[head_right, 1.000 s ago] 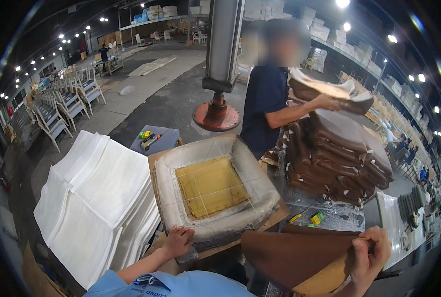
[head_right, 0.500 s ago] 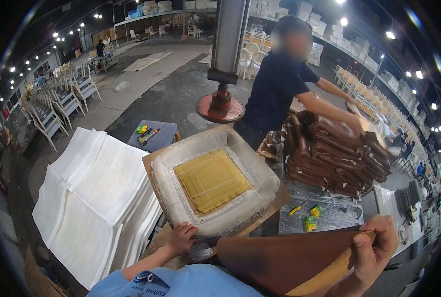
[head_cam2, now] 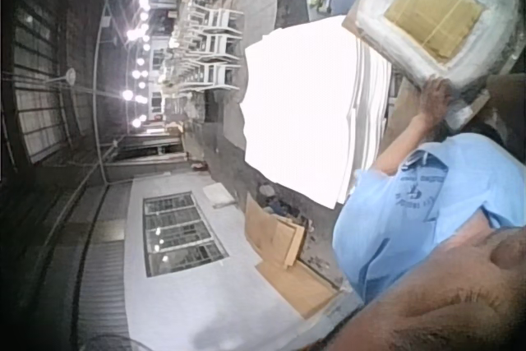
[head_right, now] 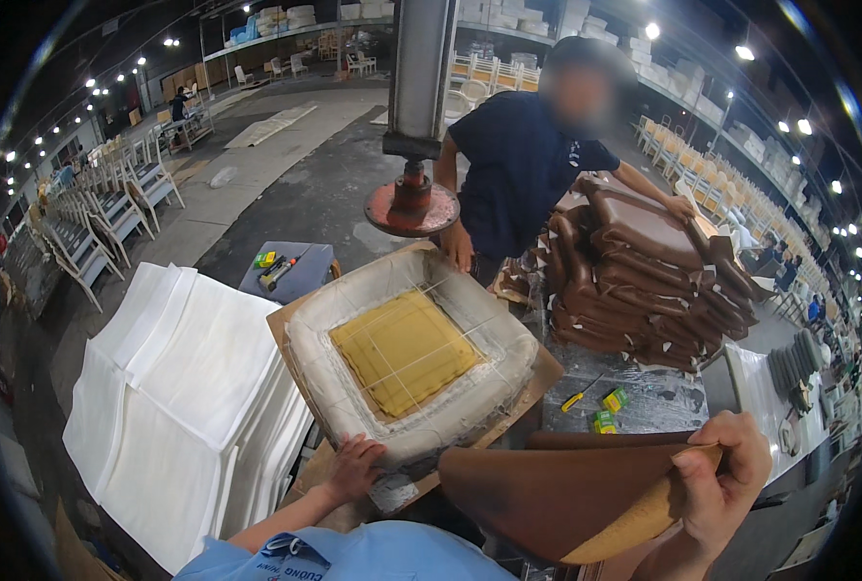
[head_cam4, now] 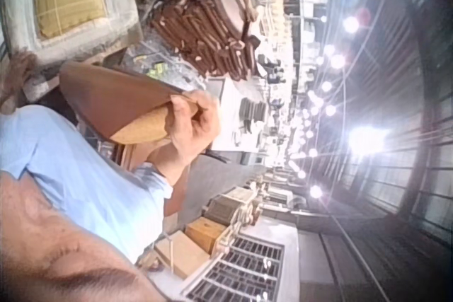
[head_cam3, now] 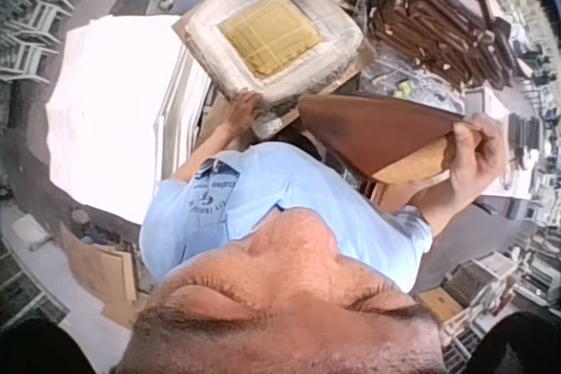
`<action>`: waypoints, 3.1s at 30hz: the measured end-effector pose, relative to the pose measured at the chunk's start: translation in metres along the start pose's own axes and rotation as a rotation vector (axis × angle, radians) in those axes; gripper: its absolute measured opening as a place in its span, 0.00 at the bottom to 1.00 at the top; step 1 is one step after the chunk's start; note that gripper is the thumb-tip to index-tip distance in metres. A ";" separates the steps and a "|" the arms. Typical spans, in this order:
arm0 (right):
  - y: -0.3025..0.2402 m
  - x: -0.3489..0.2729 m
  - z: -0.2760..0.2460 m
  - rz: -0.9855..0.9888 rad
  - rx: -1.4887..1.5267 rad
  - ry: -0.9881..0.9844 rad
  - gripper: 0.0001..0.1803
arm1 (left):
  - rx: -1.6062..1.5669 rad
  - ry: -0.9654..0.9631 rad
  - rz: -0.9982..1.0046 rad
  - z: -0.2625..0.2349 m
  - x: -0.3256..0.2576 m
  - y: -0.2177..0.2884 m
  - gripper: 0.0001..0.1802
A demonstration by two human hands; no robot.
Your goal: The person assembles a chair by attaching a white fabric cover to a wooden seat base using a pneumatic staple gun. They position the fabric, pull it taut, and drive staples into the base while a coworker assists by holding the seat and handing materials.
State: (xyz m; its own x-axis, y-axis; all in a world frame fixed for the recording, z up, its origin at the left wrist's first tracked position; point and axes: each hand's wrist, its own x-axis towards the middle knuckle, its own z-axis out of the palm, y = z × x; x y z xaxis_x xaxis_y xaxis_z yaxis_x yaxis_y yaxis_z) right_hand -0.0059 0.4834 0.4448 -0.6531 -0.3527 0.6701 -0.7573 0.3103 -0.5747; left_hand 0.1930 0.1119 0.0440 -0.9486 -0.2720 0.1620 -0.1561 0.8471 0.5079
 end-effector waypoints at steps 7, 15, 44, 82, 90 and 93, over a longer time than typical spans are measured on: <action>0.005 -0.007 -0.007 0.001 0.014 0.045 0.25 | 0.021 -0.019 0.054 -0.009 -0.001 -0.009 0.31; -0.004 -0.003 -0.005 0.011 -0.003 0.006 0.24 | 0.145 -0.028 0.062 -0.011 -0.003 -0.021 0.31; -0.012 0.061 0.028 -0.006 0.118 -0.357 0.16 | -1.141 0.312 0.140 -0.075 0.023 0.076 0.24; 0.372 0.056 0.343 0.315 -0.243 -0.402 0.41 | -0.755 0.146 -1.014 -0.106 0.136 -0.188 0.50; 0.352 -0.067 0.322 0.733 -0.201 -0.410 0.18 | -0.946 0.172 -0.989 -0.112 0.061 -0.159 0.27; 0.350 -0.062 0.308 0.888 0.079 -0.303 0.14 | -1.165 0.170 -0.943 -0.119 0.073 -0.155 0.21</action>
State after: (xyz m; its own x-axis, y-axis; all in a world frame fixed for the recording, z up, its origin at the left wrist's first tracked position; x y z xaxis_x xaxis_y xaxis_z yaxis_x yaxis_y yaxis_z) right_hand -0.2322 0.3418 0.0574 -0.9568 -0.2335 -0.1731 0.0278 0.5193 -0.8542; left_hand 0.1809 -0.0940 0.0779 -0.5732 -0.6110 -0.5461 -0.2958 -0.4672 0.8332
